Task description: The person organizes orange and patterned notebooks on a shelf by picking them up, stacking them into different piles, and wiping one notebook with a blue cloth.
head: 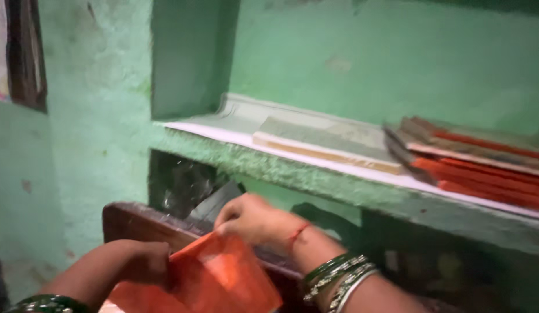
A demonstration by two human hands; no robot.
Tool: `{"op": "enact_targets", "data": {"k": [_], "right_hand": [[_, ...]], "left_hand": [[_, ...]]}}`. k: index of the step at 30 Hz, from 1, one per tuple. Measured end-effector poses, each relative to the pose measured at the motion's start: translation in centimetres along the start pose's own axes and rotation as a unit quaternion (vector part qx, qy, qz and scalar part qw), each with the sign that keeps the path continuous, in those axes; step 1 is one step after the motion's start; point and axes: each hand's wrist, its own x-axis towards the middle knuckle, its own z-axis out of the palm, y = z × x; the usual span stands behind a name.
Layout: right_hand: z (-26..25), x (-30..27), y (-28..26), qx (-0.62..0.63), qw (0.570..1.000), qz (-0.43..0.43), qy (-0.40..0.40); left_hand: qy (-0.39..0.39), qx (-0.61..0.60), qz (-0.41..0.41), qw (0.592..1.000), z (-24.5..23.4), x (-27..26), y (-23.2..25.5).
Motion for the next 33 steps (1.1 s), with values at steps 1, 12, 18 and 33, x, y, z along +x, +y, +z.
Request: {"op": "enact_targets", "data": {"k": [1,12,18,33], "right_hand": [[-2.7,-1.1,-1.2,-0.067,0.997,0.001,0.028],[-13.9,-16.8,-12.9,-0.400,0.900,0.117,0.127],[-21.8,-22.6,-13.5,-0.384,0.876,0.148,0.250],[-36.8,-28.2,-0.4,-0.658,0.626,0.262,0.326]], "left_hand": [[0.010,-0.035,0.021,0.999,-1.2,0.5,0.6],[0.213,0.270,0.123,0.931,-13.8,-7.6,32.6],[0.327,0.321,0.116,0.881,-15.7,-10.4,42.0],[0.393,-0.039,0.162,0.904,-15.6,10.1,55.7]]}}
